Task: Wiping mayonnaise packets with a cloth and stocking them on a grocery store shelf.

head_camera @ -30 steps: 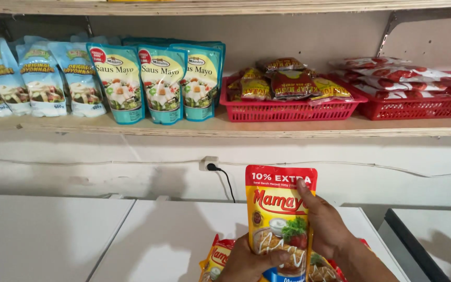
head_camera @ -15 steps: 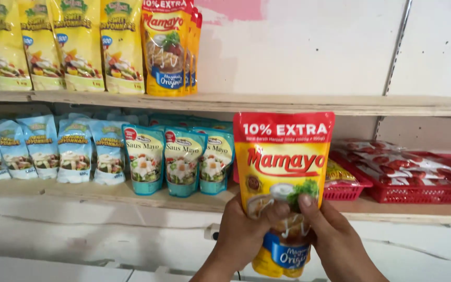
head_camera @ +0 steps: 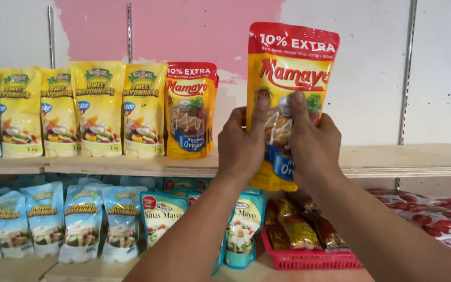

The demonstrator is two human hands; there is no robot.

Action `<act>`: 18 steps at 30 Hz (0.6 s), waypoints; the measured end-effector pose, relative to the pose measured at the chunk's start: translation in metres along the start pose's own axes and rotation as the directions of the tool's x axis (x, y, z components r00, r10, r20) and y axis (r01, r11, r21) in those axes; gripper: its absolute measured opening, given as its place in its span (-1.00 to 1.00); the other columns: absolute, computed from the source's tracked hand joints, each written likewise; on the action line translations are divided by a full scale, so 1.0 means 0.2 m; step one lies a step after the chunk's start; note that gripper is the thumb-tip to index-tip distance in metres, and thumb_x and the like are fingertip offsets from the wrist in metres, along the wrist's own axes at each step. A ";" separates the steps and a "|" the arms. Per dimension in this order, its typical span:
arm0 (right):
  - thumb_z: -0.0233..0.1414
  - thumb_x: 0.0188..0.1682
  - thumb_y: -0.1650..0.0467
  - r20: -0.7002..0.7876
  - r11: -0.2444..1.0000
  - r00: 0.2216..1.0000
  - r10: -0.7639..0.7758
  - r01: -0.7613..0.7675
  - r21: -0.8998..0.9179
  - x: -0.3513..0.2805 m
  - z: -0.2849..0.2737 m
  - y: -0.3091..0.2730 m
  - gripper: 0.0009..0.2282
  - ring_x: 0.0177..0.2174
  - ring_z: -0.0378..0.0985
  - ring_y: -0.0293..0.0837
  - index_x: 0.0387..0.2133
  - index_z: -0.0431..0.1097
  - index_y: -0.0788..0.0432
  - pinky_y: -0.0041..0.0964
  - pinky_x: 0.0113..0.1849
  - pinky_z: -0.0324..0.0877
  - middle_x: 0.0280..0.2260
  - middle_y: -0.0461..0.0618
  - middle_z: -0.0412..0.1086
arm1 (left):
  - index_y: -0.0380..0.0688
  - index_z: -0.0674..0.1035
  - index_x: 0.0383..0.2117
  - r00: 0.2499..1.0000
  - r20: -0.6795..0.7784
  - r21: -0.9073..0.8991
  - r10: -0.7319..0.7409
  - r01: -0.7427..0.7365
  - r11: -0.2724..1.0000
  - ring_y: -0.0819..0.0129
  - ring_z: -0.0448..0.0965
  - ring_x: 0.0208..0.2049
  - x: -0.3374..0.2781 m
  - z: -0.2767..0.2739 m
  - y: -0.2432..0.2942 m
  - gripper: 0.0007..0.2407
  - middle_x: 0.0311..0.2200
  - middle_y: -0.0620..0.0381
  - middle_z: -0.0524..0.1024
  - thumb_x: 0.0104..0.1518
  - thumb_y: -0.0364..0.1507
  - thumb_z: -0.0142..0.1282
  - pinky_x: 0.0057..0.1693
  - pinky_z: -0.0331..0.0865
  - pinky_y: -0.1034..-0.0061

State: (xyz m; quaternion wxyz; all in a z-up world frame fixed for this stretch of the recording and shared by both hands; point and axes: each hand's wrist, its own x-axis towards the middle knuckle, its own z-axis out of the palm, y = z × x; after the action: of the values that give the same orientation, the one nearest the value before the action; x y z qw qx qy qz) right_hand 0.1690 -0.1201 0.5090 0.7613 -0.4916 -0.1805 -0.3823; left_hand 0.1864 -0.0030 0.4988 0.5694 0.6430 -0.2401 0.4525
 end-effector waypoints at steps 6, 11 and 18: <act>0.17 -0.09 0.03 -0.094 0.997 0.995 -0.019 0.012 -0.074 0.34 0.25 0.25 -0.49 -0.60 0.51 -0.22 -0.27 0.37 0.27 -0.31 -0.55 0.45 -0.45 0.02 0.48 | -0.18 0.61 -0.28 0.962 0.209 0.583 0.176 -0.267 0.767 -0.08 0.60 -0.22 0.21 -0.33 -0.37 -0.67 -0.30 -0.10 0.61 0.25 -0.15 -0.01 -0.08 0.45 0.06; 0.17 -0.10 0.00 -0.120 0.970 0.992 -0.028 -0.003 -0.244 0.46 0.32 0.49 -0.45 -0.51 0.56 -0.24 -0.26 0.40 0.30 -0.31 -0.48 0.50 -0.41 0.02 0.50 | -0.20 0.62 -0.34 0.911 0.365 0.590 0.192 -0.386 0.709 -0.06 0.57 -0.24 0.14 -0.41 -0.57 -0.70 -0.34 -0.10 0.55 0.11 -0.18 0.09 -0.09 0.45 0.10; 0.14 -0.09 -0.06 -0.050 0.857 0.999 -0.018 -0.010 -0.515 0.47 0.31 0.49 -0.30 -0.36 0.63 -0.11 -0.09 0.30 0.40 -0.29 -0.38 0.52 -0.29 0.17 0.50 | -0.24 0.64 -0.51 0.892 0.321 0.651 0.317 -0.451 0.610 -0.02 0.58 -0.30 0.10 -0.39 -0.62 -0.70 -0.44 -0.11 0.56 0.20 -0.26 0.01 -0.14 0.47 0.13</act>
State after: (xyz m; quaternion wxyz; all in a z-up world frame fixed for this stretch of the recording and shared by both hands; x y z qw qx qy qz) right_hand 0.3113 -0.0818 0.5381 0.6059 -0.6665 -0.0526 -0.4312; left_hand 0.2744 0.1046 0.4469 0.1426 0.7813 -0.2279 0.5633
